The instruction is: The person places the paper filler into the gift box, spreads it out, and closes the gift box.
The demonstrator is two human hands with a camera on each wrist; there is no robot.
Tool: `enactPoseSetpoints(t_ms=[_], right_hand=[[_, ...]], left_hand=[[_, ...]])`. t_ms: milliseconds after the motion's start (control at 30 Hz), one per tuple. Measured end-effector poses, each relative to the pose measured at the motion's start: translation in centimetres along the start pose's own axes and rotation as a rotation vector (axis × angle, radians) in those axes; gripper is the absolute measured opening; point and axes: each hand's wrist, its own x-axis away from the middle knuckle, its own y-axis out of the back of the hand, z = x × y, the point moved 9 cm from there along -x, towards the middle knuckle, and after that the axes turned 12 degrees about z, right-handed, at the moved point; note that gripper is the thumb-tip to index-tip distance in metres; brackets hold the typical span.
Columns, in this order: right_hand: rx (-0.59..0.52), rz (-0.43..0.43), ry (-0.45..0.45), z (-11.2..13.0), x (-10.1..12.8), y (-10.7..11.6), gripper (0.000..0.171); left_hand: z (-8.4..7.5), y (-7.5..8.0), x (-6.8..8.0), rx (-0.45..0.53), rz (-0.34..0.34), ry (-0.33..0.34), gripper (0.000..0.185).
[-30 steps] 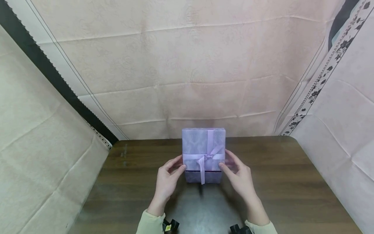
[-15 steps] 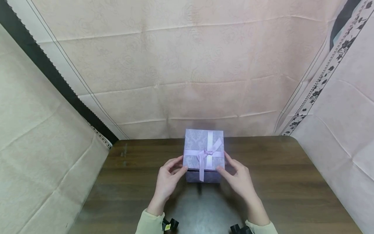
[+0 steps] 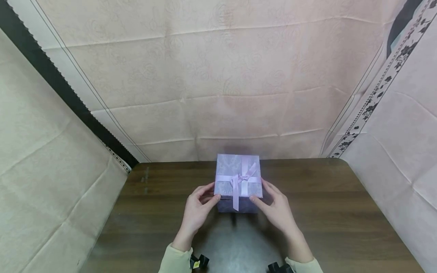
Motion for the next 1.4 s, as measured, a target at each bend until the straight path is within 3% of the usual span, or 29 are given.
enactPoseSetpoints(t_ms=[767, 1000, 1400], right_hand=[[-0.051, 0.048, -0.086, -1.0, -0.2, -1.0, 0.082], [-0.076, 0.084, -0.155, -1.8, -0.2, -1.5, 0.085], [-0.079, 0.113, -0.172, -2.1, -0.3, -1.8, 0.088]], left_hand=[[1.0, -0.5, -0.2, -0.08, 0.048, 0.058, 0.047], [1.6, -0.8, -0.2, -0.108, 0.074, 0.094, 0.053], [1.9, -0.7, -0.2, -0.147, 0.084, 0.144, 0.049]])
